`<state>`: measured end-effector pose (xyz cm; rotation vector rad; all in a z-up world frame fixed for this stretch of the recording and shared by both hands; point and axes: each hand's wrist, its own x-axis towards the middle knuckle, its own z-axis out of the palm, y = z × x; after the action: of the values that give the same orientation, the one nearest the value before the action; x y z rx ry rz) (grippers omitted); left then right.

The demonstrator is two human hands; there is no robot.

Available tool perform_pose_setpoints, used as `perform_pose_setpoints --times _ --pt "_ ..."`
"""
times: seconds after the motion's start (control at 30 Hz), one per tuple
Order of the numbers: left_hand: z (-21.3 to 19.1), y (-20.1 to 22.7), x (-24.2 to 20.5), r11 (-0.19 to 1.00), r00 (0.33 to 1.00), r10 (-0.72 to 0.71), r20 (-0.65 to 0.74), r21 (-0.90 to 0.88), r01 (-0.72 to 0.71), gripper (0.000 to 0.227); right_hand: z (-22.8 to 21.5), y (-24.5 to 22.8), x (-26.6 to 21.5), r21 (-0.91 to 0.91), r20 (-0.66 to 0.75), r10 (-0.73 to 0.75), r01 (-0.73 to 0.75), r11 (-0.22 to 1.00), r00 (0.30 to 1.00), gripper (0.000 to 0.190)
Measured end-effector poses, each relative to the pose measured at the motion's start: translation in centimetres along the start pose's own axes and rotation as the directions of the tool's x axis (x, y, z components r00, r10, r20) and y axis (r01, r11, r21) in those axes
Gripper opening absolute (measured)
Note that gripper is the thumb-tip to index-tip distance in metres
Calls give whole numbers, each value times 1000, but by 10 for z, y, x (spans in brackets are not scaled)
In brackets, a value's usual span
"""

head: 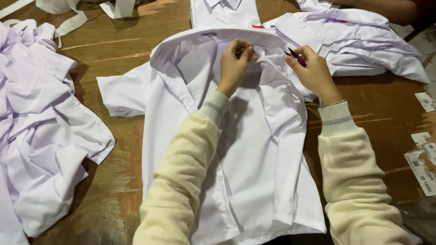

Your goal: Trimming loose threads from a white school uniform shirt using small thread snips on a factory work table.

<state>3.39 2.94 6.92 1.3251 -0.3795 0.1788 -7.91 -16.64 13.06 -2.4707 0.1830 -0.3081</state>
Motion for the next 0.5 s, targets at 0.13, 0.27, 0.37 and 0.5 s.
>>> perform_pose_setpoints --times 0.13,0.27,0.37,0.5 --pt "-34 38 -14 996 955 77 287 28 -89 11 3 28 9 -2 -66 -82 82 997 994 40" --pt "-89 127 -88 919 797 41 603 291 -268 12 1 37 12 -3 -65 -133 133 991 989 40" --pt "-141 207 -169 723 562 -310 767 574 -386 18 -6 24 6 19 10 -62 62 998 998 44" --pt "-229 235 -264 312 418 -656 629 730 -608 39 -19 -16 -10 -43 119 73 -68 997 990 44"
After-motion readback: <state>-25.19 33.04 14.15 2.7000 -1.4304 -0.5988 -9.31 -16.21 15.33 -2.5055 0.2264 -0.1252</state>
